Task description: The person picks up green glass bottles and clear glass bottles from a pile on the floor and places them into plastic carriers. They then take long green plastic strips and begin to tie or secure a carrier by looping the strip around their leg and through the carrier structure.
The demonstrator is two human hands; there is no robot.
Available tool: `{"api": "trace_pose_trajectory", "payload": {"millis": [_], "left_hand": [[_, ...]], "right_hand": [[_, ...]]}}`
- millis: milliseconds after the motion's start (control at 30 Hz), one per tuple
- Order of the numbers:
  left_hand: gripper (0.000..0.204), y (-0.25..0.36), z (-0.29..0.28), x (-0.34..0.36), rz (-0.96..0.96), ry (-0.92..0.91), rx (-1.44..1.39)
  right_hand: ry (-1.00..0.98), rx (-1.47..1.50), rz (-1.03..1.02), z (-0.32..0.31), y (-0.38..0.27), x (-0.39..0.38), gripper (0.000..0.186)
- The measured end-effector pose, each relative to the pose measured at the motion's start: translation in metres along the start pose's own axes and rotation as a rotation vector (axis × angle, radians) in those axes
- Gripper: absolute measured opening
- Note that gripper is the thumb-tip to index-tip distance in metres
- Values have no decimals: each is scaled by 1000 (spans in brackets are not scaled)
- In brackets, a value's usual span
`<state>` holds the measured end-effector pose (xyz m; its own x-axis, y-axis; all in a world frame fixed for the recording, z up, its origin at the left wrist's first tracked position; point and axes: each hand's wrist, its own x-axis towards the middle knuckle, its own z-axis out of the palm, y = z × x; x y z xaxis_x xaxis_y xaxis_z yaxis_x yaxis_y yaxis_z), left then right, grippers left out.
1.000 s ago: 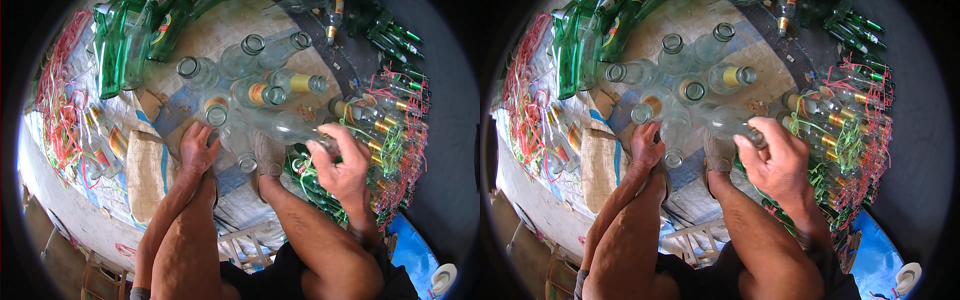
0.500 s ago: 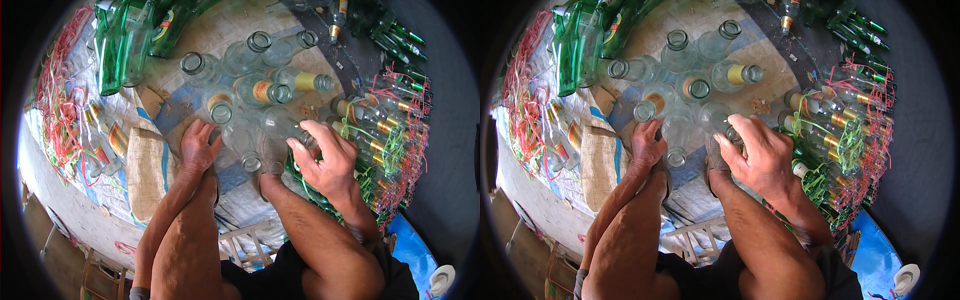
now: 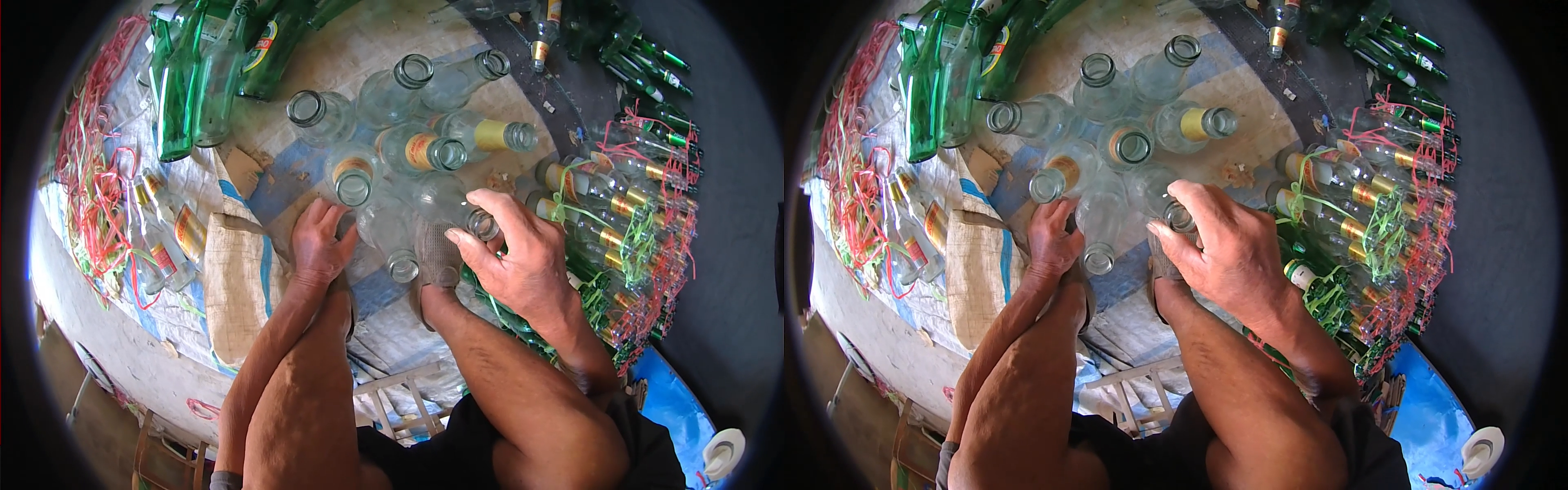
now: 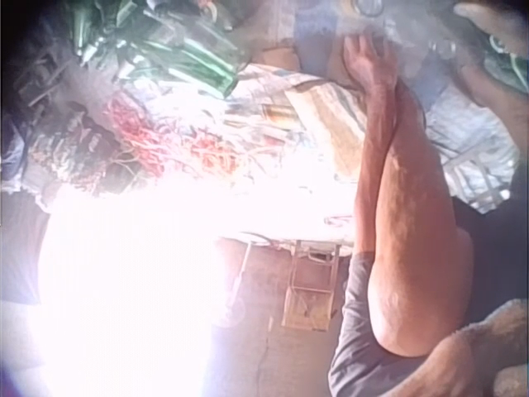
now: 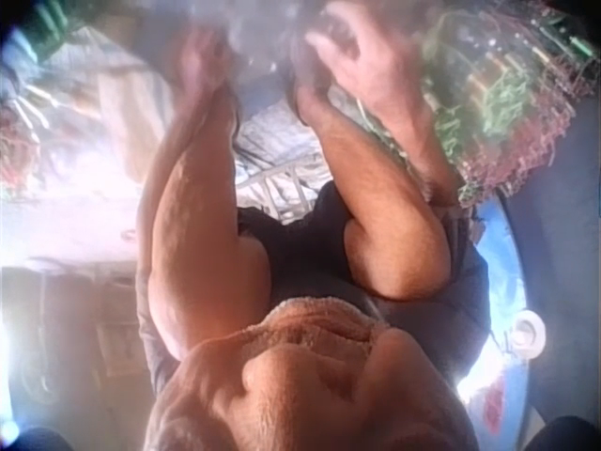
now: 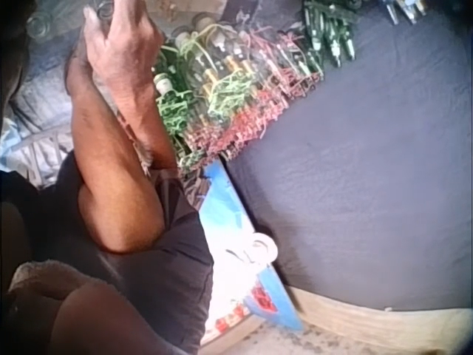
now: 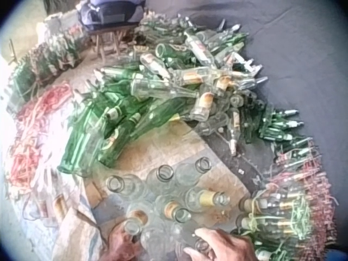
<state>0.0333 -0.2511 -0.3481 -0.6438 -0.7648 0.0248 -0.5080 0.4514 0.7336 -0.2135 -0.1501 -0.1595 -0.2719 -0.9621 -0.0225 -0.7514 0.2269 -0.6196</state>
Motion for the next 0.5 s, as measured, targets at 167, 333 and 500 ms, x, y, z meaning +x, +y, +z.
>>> {"api": "trace_pose_trajectory", "payload": {"millis": [167, 333, 500], "left_hand": [[29, 3, -5, 4, 3, -3, 15], [29, -1, -7, 2, 47, 5, 20], [26, -2, -3, 0, 62, 11, -12]], "right_hand": [[-24, 19, 11, -4, -2, 5, 42], [-1, 69, -24, 2, 2, 5, 39], [-49, 70, 51, -2, -4, 3, 39]]}}
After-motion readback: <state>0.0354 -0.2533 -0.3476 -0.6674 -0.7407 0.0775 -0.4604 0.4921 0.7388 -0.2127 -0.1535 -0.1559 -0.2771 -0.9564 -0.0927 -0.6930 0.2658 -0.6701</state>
